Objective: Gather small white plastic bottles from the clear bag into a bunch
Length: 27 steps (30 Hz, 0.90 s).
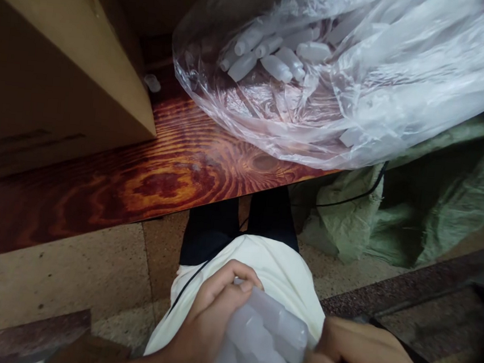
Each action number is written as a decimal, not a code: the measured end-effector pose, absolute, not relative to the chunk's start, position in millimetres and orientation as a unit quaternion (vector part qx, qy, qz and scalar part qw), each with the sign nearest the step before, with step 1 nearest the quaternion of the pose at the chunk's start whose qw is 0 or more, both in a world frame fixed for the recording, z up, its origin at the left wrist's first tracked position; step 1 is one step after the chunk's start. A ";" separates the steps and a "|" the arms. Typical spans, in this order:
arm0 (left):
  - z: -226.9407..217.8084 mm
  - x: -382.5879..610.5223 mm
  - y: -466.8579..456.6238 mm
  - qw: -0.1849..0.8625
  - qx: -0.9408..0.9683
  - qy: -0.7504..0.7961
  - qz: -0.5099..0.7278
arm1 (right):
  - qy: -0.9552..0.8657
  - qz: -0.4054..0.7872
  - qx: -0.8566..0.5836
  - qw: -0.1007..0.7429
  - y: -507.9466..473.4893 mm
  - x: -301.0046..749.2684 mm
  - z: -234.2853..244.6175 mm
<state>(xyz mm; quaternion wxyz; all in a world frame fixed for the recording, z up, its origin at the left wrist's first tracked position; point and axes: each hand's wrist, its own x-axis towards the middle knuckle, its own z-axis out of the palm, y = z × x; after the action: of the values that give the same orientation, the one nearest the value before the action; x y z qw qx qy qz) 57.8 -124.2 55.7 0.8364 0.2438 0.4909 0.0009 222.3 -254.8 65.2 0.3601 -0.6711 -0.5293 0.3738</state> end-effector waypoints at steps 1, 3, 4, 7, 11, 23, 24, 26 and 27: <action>55.5 57.8 -124.6 0.836 0.243 0.491 0.003 | -0.525 0.383 -0.669 0.362 -254.7 221.3 64.6; 55.0 58.0 -125.5 0.839 0.238 0.489 0.005 | -0.524 0.402 -0.665 0.349 -255.8 219.1 63.3; 54.9 58.1 -125.9 0.840 0.237 0.488 0.005 | -0.526 0.402 -0.666 0.343 -256.8 218.1 62.6; 55.0 58.1 -126.2 0.836 0.246 0.491 0.001 | -0.521 0.389 -0.679 0.341 -261.2 216.7 60.9; 55.4 58.1 -125.1 0.837 0.246 0.489 0.009 | -0.422 0.469 -0.691 0.353 -268.5 223.5 56.6; 55.1 59.2 -125.6 0.835 0.224 0.503 0.004 | -0.450 0.434 -0.650 0.432 -273.9 246.0 63.6; 55.1 59.9 -125.4 0.834 0.221 0.505 0.003 | -0.490 0.422 -0.624 0.440 -271.6 249.2 63.0; 55.4 61.2 -125.0 0.834 0.215 0.509 0.004 | -0.553 0.409 -0.572 0.447 -269.2 251.8 60.1; 55.6 61.9 -124.8 0.834 0.213 0.509 0.004 | -0.573 0.406 -0.555 0.446 -269.4 250.5 58.8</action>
<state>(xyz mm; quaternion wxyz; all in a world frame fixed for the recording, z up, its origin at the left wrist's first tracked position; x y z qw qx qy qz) 61.9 -124.8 55.6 0.8339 0.2127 0.5092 0.0042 250.5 -269.4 58.8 0.4462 -0.5550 -0.5725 0.4064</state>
